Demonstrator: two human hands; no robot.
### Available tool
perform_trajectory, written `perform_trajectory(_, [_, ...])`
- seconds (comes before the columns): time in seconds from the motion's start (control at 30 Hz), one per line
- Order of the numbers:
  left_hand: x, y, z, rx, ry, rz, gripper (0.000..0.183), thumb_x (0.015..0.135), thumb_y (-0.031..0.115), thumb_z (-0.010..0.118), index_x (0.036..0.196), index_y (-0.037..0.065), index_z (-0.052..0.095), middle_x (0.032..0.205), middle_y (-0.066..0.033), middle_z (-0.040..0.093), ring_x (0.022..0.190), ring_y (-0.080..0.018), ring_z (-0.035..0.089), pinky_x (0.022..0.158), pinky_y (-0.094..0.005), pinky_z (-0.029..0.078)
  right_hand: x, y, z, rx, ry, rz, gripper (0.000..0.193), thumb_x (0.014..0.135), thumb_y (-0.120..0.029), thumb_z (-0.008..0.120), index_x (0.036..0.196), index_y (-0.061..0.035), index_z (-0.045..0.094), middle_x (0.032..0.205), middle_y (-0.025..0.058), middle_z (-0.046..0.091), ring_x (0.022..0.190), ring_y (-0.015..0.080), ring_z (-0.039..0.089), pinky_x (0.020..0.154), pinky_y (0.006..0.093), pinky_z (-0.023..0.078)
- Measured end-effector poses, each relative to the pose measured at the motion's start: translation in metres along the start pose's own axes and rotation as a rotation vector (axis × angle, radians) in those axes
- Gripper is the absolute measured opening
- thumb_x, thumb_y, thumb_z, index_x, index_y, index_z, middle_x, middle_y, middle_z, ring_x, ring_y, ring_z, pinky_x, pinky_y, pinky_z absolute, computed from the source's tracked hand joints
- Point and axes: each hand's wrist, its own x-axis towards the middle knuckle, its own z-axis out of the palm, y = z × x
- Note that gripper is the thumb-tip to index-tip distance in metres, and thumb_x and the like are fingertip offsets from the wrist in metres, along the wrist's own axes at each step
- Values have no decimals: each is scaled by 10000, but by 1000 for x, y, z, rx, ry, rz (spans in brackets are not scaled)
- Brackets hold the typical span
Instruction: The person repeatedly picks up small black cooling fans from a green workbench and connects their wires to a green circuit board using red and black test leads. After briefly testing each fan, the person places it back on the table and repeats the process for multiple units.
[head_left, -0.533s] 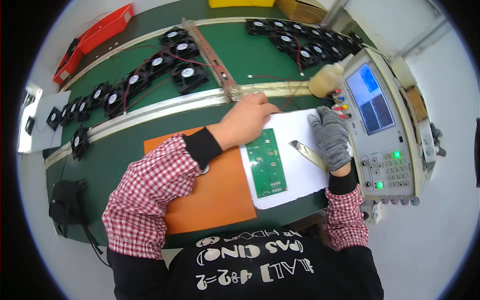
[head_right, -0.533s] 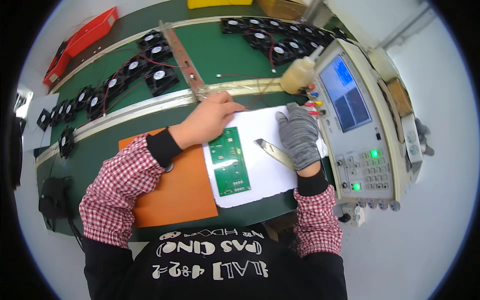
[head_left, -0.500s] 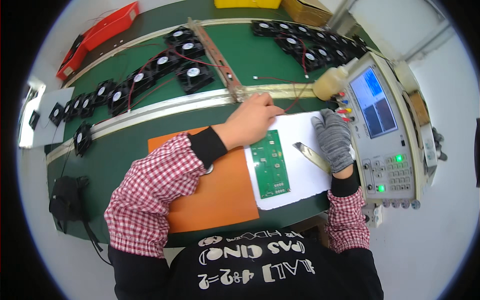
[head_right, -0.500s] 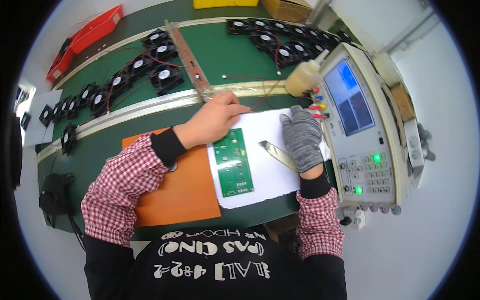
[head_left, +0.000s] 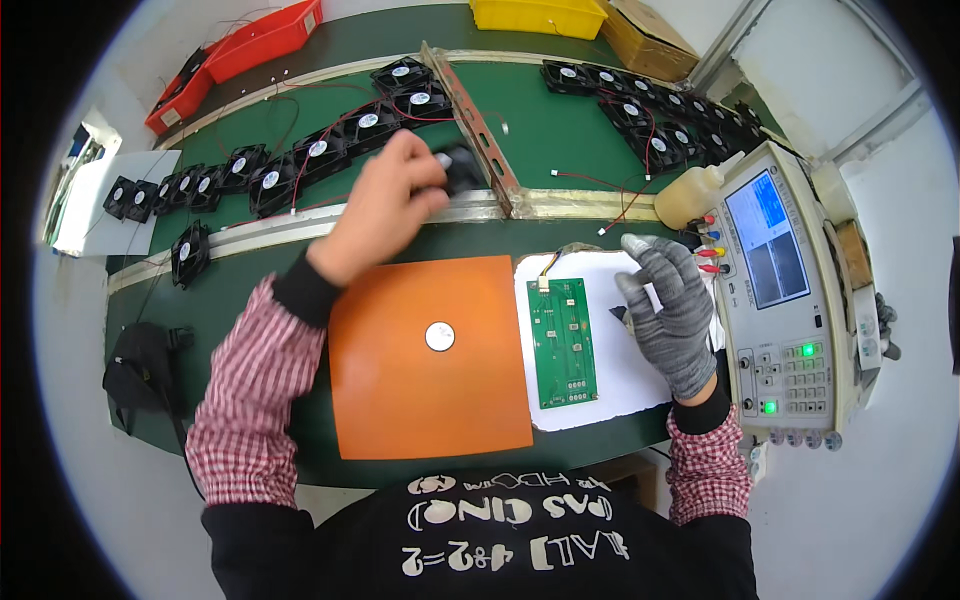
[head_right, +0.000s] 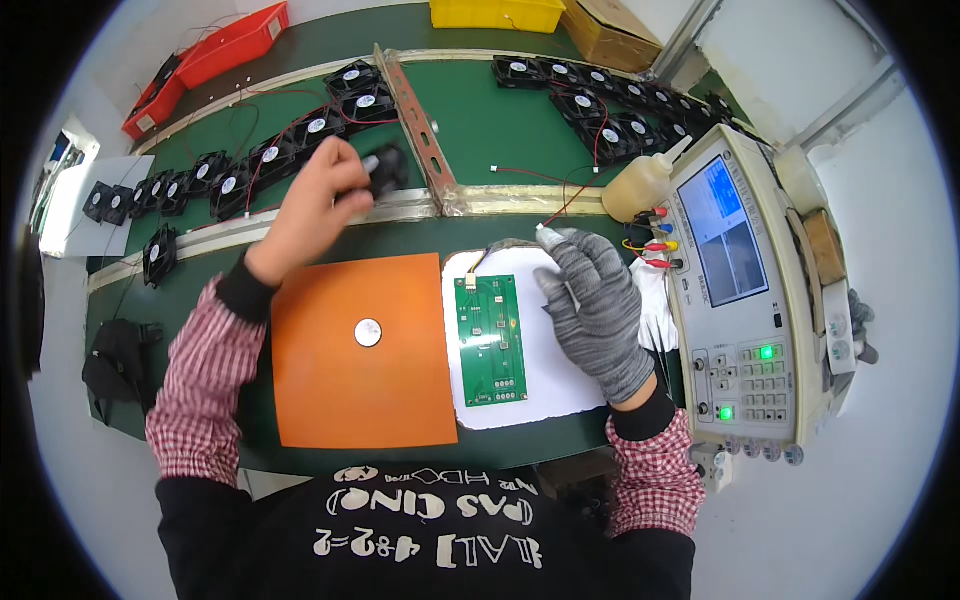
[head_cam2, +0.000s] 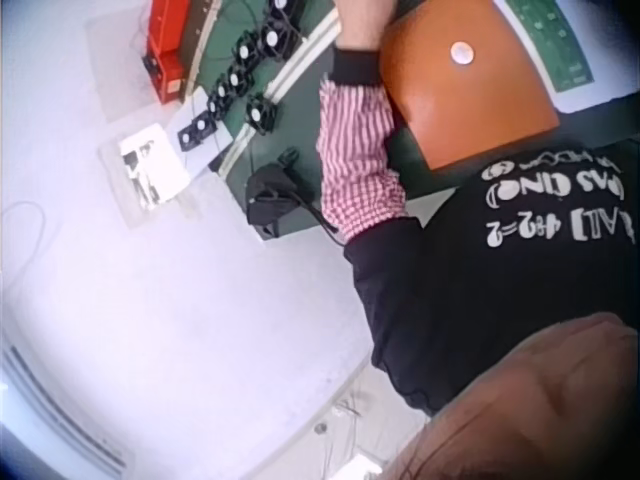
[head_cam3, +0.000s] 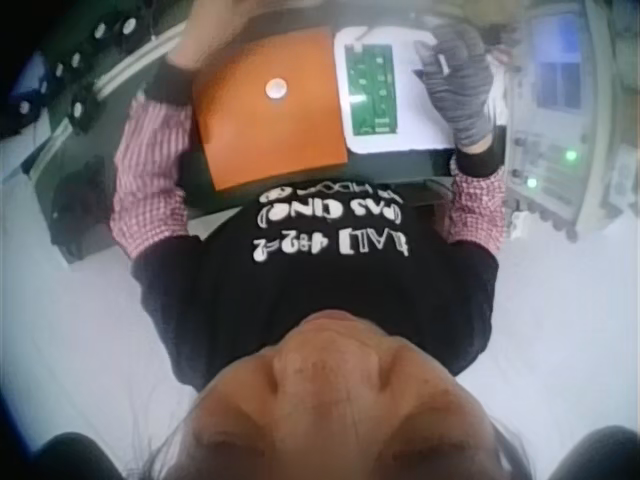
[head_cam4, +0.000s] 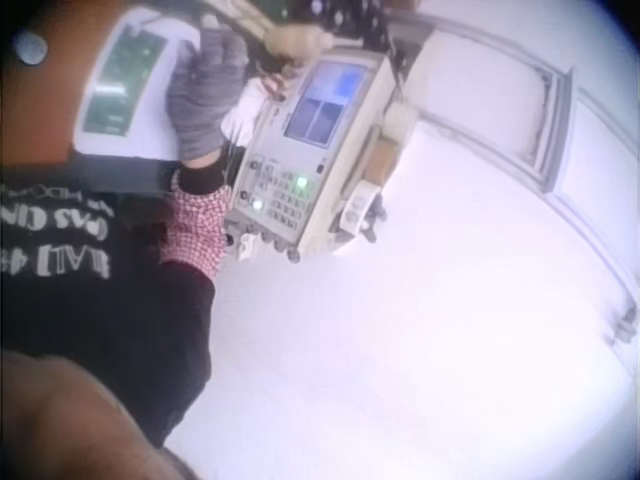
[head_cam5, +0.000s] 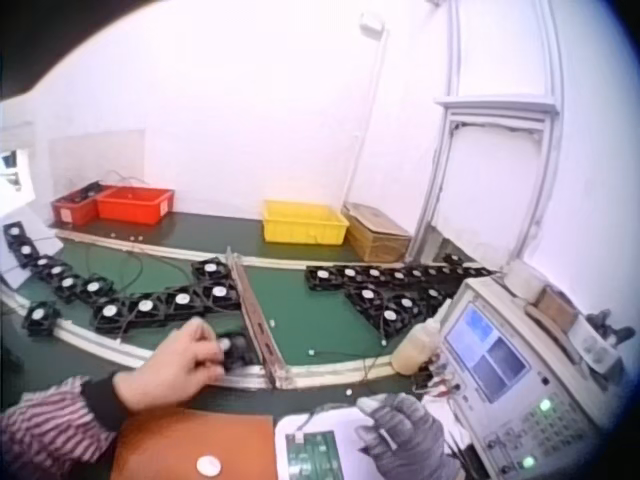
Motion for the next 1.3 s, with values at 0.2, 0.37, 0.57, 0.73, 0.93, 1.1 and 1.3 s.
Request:
perform_trajectory(0.2, [-82, 130, -19, -383, -508, 771, 52, 805, 109, 656, 824, 107, 608, 1070, -68, 615, 962, -236, 609, 816, -372, 488, 6, -37, 14, 582, -465, -252, 596, 747, -95, 768, 1311, -123, 579, 1260, 122, 567, 1239, 328, 518, 1051, 448, 423])
perform_trajectory(0.37, [-77, 100, -70, 160, -542, 338, 81, 767, 61, 665, 820, 57, 605, 1029, -96, 593, 886, -259, 590, 749, -374, 479, 10, -5, -19, -80, -369, -334, 251, 723, -115, 700, 973, -119, 708, 978, 83, 600, 1009, 296, 559, 916, 419, 456])
perform_trajectory(0.57, [-97, 53, -60, 529, -45, 316, 195, 674, 12, 663, 856, 57, 612, 970, -97, 569, 856, -278, 579, 780, -385, 487, -6, 6, 9, 148, -245, 3, 176, 764, -71, 734, 939, -63, 731, 902, 81, 629, 869, 266, 615, 786, 385, 510])
perform_trajectory(0.73, [-94, 67, -33, 303, -95, 410, 217, 663, -35, 658, 868, 27, 620, 1058, -122, 602, 955, -312, 614, 834, -401, 494, -10, 0, 27, 528, -313, 340, 135, 787, -71, 757, 908, -25, 717, 844, 93, 643, 800, 221, 648, 763, 336, 520])
perform_trajectory(0.93, [-97, 83, -12, -7, -133, -32, 798, 658, 319, 849, 1295, 2, 489, 1274, -187, 515, 1177, -370, 478, 1006, -467, 377, -19, 0, 27, 463, -371, 222, 169, 725, -45, 782, 869, -18, 699, 886, 116, 623, 868, 269, 639, 797, 352, 522])
perform_trajectory(1.1, [-100, 81, 10, 151, -176, -50, 985, 624, 389, 878, 1383, -32, 413, 1276, -193, 480, 1175, -375, 441, 1019, -469, 347, -18, -2, 30, 427, -406, 195, 180, 708, -21, 782, 873, -18, 709, 891, 115, 628, 889, 282, 635, 811, 365, 524])
perform_trajectory(1.3, [-109, 112, -34, 248, 78, 392, 798, 688, 455, 820, 1258, -46, 577, 1217, -189, 596, 972, -315, 565, 863, -416, 449, -18, 3, 32, 395, -376, 89, 182, 723, -40, 785, 889, -35, 712, 905, 104, 622, 846, 282, 633, 784, 369, 534])
